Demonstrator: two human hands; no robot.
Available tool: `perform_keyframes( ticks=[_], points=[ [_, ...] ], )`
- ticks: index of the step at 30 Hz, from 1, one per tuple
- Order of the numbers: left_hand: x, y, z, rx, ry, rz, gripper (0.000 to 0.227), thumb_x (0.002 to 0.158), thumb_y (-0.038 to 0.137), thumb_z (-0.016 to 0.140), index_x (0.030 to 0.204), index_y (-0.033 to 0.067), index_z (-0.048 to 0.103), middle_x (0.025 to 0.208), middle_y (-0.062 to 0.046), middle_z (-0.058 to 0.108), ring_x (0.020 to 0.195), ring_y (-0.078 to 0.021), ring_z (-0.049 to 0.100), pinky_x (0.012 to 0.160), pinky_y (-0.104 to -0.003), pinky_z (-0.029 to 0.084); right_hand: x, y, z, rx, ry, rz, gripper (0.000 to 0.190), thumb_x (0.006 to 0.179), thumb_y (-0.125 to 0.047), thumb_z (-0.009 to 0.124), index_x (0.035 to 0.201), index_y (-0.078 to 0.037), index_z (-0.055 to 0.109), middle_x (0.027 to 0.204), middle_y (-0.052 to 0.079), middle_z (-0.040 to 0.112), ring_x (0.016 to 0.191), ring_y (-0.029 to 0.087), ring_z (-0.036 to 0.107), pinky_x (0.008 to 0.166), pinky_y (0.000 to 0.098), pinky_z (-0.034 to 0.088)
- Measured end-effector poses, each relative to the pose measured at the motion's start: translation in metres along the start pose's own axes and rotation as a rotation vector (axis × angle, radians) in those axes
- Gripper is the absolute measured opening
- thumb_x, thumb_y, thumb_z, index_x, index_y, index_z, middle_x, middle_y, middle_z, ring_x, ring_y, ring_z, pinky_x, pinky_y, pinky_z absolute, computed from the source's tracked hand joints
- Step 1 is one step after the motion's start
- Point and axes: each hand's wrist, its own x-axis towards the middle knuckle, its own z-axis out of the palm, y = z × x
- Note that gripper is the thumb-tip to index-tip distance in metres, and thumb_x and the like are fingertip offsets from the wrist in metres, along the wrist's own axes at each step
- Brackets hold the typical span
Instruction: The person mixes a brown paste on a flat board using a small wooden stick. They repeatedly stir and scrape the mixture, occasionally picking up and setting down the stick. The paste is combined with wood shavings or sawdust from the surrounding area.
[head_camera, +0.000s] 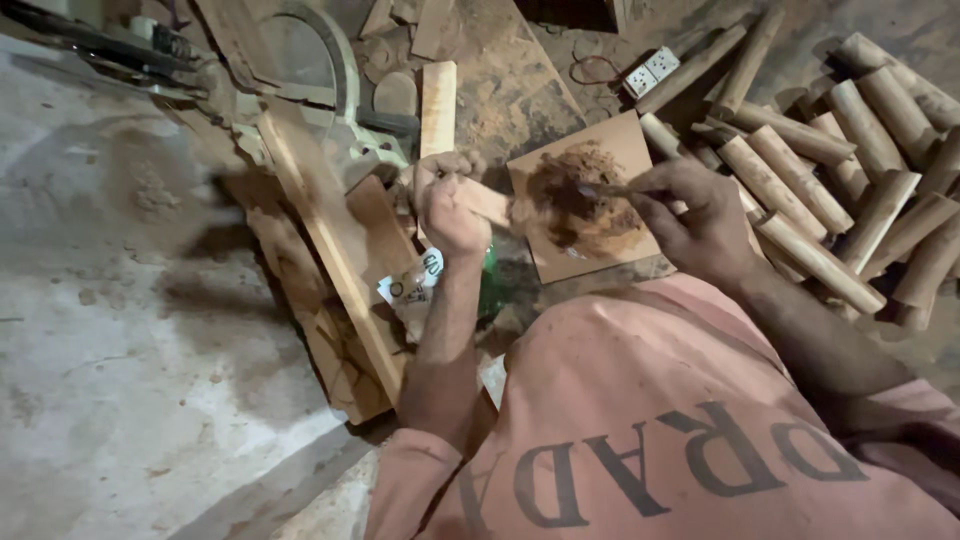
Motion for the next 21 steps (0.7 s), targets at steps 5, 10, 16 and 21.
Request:
perform_keyframes(
  ticks=[5,10,16,21],
  points=[
    [0.01,0.038,0.048,-0.123,-0.236,-0.058,0.014,0.092,0.013,0.045,0.095,0.0016,0.053,0.087,-0.013,0.056,0.078,-0.0222,0.053,0.074,-0.036,0.049,0.048,-0.045,-0.006,-0.158,-0.067,-0.516,0.029,0.085,0.006,0.071,0.111,-0.005,0.07,0.112,0.011,0.072,0.101,0.03,0.069,0.085,0.0396,0.056],
    [0.021,0.043,0.071,-0.208,-0.312,-0.164,0.01,0.093,0.012,0.045,0.087,0.0053,0.049,0.078,-0.008,0.05,0.067,-0.0162,0.048,0.059,-0.032,0.044,0.07,-0.067,0.006,-0.374,-0.167,-0.666,0.035,0.08,-0.006,0.078,0.114,-0.01,0.075,0.118,0.003,0.075,0.109,0.025,0.065,0.086,0.0402,0.046],
    [0.026,0.034,0.073,-0.198,-0.243,-0.283,0.011,0.093,0.01,0.048,0.083,0.0058,0.047,0.075,-0.007,0.047,0.066,-0.0169,0.043,0.061,-0.033,0.038,0.075,-0.069,0.02,-0.504,-0.216,-0.702,0.033,0.082,-0.014,0.078,0.115,-0.017,0.078,0.118,-0.006,0.073,0.116,0.018,0.06,0.094,0.0412,0.037],
    [0.03,0.03,0.064,-0.251,-0.206,-0.263,0.026,0.099,0.021,0.046,0.076,0.0103,0.046,0.068,-0.005,0.046,0.056,-0.0141,0.041,0.048,-0.031,0.036,0.065,-0.067,0.025,-0.423,-0.258,-0.68,0.029,0.084,-0.013,0.075,0.113,-0.019,0.077,0.122,-0.005,0.073,0.117,0.021,0.058,0.098,0.0412,0.037]
  ],
)
